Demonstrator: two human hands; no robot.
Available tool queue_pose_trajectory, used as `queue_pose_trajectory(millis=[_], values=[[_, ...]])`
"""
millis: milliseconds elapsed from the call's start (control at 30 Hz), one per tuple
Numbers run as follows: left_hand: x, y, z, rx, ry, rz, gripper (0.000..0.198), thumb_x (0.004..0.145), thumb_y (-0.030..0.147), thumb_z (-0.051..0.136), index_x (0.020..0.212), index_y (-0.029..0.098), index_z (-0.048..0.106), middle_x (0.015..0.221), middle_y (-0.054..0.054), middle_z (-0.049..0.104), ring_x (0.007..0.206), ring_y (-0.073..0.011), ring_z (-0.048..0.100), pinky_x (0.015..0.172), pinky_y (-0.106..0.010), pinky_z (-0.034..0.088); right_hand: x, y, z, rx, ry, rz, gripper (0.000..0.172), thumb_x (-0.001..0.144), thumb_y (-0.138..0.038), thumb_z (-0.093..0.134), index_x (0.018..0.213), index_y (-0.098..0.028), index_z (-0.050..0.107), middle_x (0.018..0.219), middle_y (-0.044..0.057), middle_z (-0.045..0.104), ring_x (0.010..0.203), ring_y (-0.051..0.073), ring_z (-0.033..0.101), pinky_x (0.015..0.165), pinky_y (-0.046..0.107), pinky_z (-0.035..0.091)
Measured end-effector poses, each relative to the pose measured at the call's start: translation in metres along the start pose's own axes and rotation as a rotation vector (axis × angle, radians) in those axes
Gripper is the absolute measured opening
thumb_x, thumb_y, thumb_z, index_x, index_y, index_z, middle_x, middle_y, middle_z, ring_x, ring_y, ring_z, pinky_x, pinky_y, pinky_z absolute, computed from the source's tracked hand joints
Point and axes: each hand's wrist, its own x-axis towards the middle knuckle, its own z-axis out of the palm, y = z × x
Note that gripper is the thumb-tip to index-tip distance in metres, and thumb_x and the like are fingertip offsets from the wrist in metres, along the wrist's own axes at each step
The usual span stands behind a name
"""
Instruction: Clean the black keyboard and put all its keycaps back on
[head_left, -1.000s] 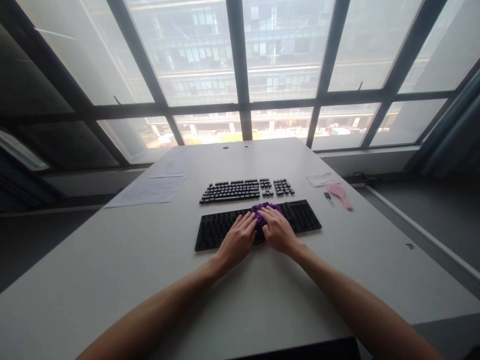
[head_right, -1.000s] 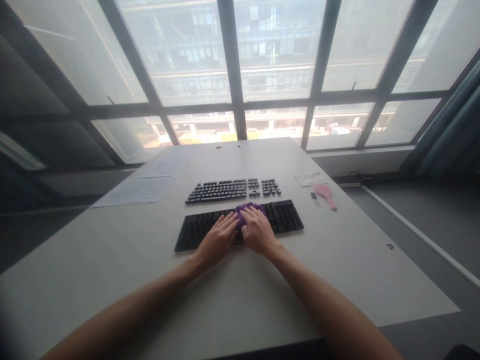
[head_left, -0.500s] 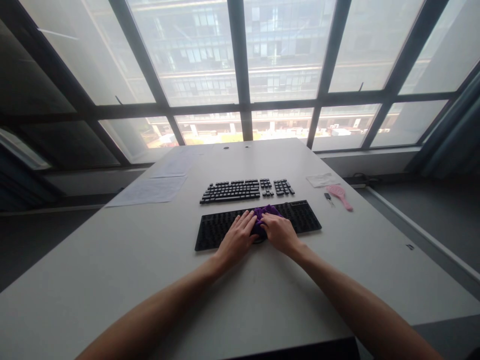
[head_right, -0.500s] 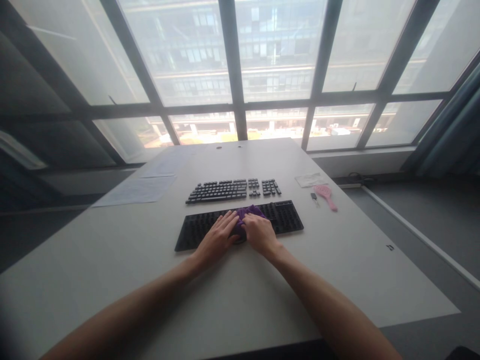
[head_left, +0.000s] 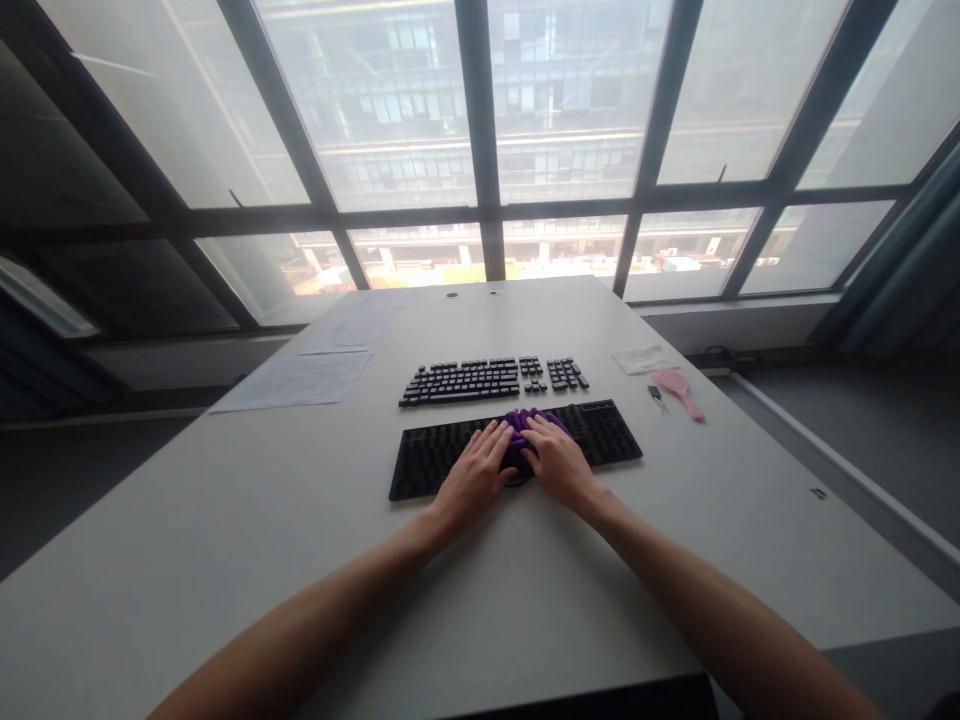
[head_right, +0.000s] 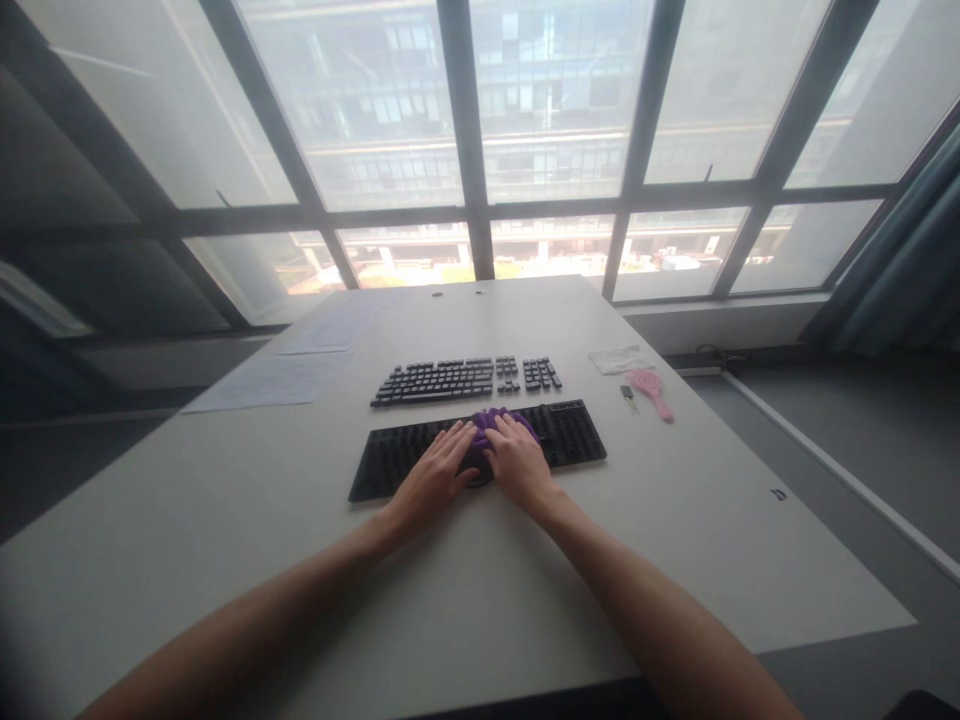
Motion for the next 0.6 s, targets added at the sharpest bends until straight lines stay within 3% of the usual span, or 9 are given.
queue_pose_trajectory(millis=[67,167,300,367,467,600], values=[[0.000,0.000,0.001,0.003,-0.001,0.000,0.065,0.095,0.022,0.057,0.156,0.020,0.032,0.159,-0.015,0.041,0.152,-0.0280,0.030,0.122,-0.053,0.032,-0.001,-0.003,-0.003,-0.004,-0.009,0.007,0.026,0.096,-0.018,0.059,0.118,-0.017,0.072,0.136,0.013,0.066,0.133,0.025,0.056,0.113,0.037,0.041],[-0.001,-0.001,0.001,0.009,-0.001,0.000,0.063,0.095,0.020,0.057,0.154,0.020,0.036,0.159,-0.015,0.041,0.152,-0.0285,0.030,0.122,-0.053,0.032,-0.002,-0.010,-0.011,-0.028,-0.029,0.057,0.017,0.097,-0.022,0.059,0.106,-0.021,0.074,0.113,0.009,0.076,0.108,0.024,0.070,0.095,0.032,0.051],[0.000,0.001,-0.001,0.019,-0.008,0.000,0.064,0.095,0.019,0.057,0.155,0.018,0.035,0.158,-0.016,0.042,0.152,-0.0280,0.031,0.122,-0.053,0.032,-0.003,-0.014,-0.017,-0.054,0.015,0.128,0.017,0.098,-0.027,0.057,0.103,-0.022,0.073,0.101,0.008,0.077,0.093,0.023,0.072,0.082,0.030,0.052],[0.001,0.002,-0.001,0.022,-0.003,0.000,0.065,0.095,0.020,0.057,0.156,0.017,0.033,0.157,-0.016,0.043,0.151,-0.0281,0.031,0.122,-0.053,0.032,-0.002,-0.013,-0.017,-0.018,0.100,0.141,0.021,0.101,-0.027,0.053,0.107,-0.022,0.072,0.107,0.008,0.077,0.099,0.023,0.071,0.087,0.030,0.052],[0.001,0.002,-0.001,0.024,-0.001,0.004,0.064,0.096,0.022,0.057,0.155,0.015,0.033,0.157,-0.018,0.044,0.151,-0.0290,0.033,0.122,-0.053,0.034,0.001,-0.006,-0.013,0.048,0.212,0.106,0.027,0.102,-0.024,0.049,0.119,-0.019,0.070,0.128,0.009,0.070,0.122,0.023,0.063,0.104,0.033,0.046],[0.001,0.001,0.000,0.029,-0.011,-0.001,0.063,0.096,0.023,0.057,0.154,0.012,0.036,0.156,-0.019,0.044,0.150,-0.0306,0.033,0.121,-0.052,0.034,0.003,0.001,-0.004,0.010,0.101,0.040,0.044,0.098,-0.022,0.054,0.142,-0.016,0.057,0.150,0.014,0.053,0.144,0.026,0.044,0.119,0.043,0.033]])
